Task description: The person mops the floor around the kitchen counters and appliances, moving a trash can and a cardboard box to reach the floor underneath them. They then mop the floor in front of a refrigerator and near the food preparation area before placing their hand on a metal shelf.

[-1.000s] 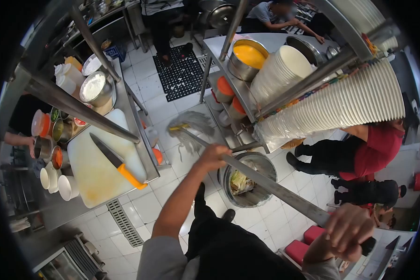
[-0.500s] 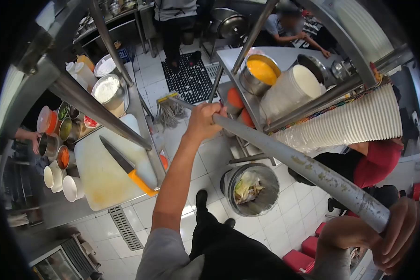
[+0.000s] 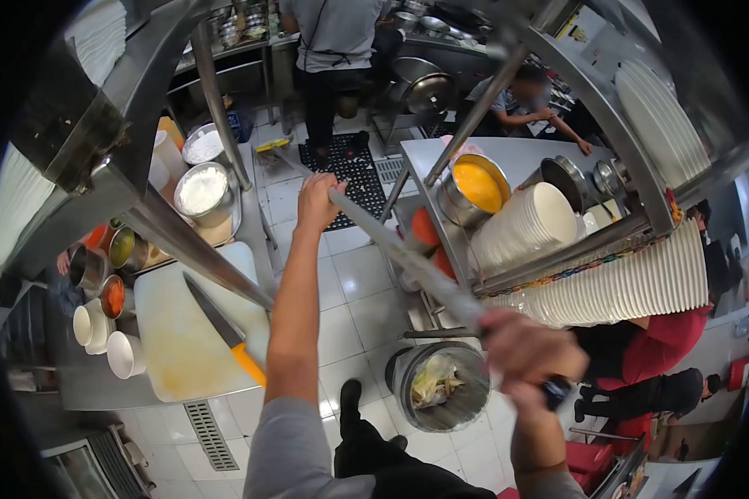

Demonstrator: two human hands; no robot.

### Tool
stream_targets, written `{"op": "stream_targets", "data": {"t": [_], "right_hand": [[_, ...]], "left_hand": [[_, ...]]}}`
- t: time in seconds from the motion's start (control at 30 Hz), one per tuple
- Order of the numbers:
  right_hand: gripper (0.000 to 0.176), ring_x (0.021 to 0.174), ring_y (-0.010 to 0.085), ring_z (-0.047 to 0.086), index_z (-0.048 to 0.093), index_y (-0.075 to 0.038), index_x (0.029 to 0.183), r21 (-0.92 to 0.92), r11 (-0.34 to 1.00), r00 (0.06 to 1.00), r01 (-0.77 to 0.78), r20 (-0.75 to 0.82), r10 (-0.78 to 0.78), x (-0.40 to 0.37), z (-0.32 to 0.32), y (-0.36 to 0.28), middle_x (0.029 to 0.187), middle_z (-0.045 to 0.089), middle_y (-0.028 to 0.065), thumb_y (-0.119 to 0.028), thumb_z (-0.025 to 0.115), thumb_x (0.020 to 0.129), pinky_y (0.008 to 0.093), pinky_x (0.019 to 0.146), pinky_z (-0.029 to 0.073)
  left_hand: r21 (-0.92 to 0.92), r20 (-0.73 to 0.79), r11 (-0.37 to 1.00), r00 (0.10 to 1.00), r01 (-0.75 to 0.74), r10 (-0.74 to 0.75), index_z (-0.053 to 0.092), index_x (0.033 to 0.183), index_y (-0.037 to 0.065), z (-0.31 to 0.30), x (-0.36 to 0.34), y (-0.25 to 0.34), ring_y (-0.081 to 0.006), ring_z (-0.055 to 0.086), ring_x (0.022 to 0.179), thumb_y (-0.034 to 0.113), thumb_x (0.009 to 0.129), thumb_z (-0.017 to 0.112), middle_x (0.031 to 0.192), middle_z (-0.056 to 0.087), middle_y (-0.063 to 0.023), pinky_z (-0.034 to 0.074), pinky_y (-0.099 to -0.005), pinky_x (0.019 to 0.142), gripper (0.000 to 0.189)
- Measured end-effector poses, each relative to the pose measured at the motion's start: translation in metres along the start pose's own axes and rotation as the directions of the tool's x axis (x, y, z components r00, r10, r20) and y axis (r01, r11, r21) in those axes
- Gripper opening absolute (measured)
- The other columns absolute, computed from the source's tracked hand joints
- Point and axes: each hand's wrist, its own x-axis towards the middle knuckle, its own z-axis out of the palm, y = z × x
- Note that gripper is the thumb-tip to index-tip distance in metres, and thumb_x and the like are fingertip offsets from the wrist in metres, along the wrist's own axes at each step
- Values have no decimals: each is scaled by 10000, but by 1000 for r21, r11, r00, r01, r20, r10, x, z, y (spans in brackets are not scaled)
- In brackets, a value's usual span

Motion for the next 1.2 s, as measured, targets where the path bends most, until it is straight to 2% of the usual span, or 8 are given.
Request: {"op": "stream_targets", "data": {"t": [0.1, 0.17, 0.23, 0.67, 0.7, 0.77, 0.9, 1.2], "right_hand": [[229, 806, 259, 654, 528, -86, 742, -87, 988, 977, -126, 160, 138, -31, 13, 88, 741, 620, 45, 16, 731, 764, 545, 1021, 447], [247, 797, 257, 643, 514, -86, 750, -94, 981, 974, -167, 139, 179, -58, 18, 132, 752, 615, 42, 23, 734, 776, 523, 1011, 453], [256, 774, 247, 634, 508, -87, 750, -13, 950, 948, -311, 62, 311, -79, 21, 147, 748, 613, 49, 26, 735, 782, 499, 971, 475], [329, 585, 257, 620, 519, -66, 565, -69, 915, 836, -396, 385, 391, -48, -97, -138, 577, 575, 51, -77, 810, 719, 440, 726, 545], [333, 628, 262, 620, 533, -65, 558, -62, 934, 266, -352, 950, 163, -2, -115, -130, 553, 530, 43, -95, 758, 802, 432, 742, 538], [282, 667, 269, 619, 561, -58, 636, -174, 938, 185, -300, 954, 236, -10, -102, -163, 571, 516, 39, -109, 669, 891, 441, 771, 536], [220, 473, 221, 544, 569, -43, 749, -22, 993, 645, -112, 759, 90, -31, -30, -182, 621, 548, 61, -118, 704, 906, 330, 534, 524], [150, 626, 260, 659, 560, 18, 782, 123, 943, 836, -310, 507, 208, -78, -46, -198, 696, 628, 97, 15, 675, 877, 406, 629, 589]], "left_hand": [[-623, 196, 599, 842, 503, -503, 572, 824, 16, 93, -72, -119, -392, 601, 904, 143, 803, 719, 1060, 595, -243, 517, -442, 834, 195], [148, 305, 936, 886, 319, -350, 583, 967, 37, 86, -117, -99, -425, 485, 1290, 154, 733, 780, 1360, 535, -250, 436, -484, 1049, 328], [228, 467, 865, 730, 446, -499, 590, 993, 46, 91, -158, -84, -459, 407, 1376, 127, 710, 774, 1462, 450, -291, 391, -489, 1116, 347], [-381, 489, 872, 867, 307, -92, 614, 918, 61, 59, -225, 186, -366, 559, 1061, 140, 777, 775, 1010, 621, -133, 413, -458, 1021, 229], [-474, 410, 834, 909, 283, -76, 617, 887, 53, 67, -229, 207, -361, 560, 1031, 146, 794, 778, 958, 616, -128, 424, -452, 965, 208], [-559, 334, 789, 940, 254, -67, 620, 855, 44, 79, -238, 236, -357, 562, 1001, 152, 810, 781, 906, 611, -123, 434, -447, 909, 199], [-609, 532, 714, 845, 346, 45, 537, 685, 25, 63, -249, 248, -301, 557, 723, 146, 858, 739, 698, 528, -121, 443, -443, 739, 293], [-509, 717, 827, 649, 237, 255, 577, 682, 52, 16, -261, 230, -368, 600, 760, 199, 881, 663, 709, 591, -150, 463, -456, 738, 262]]}}
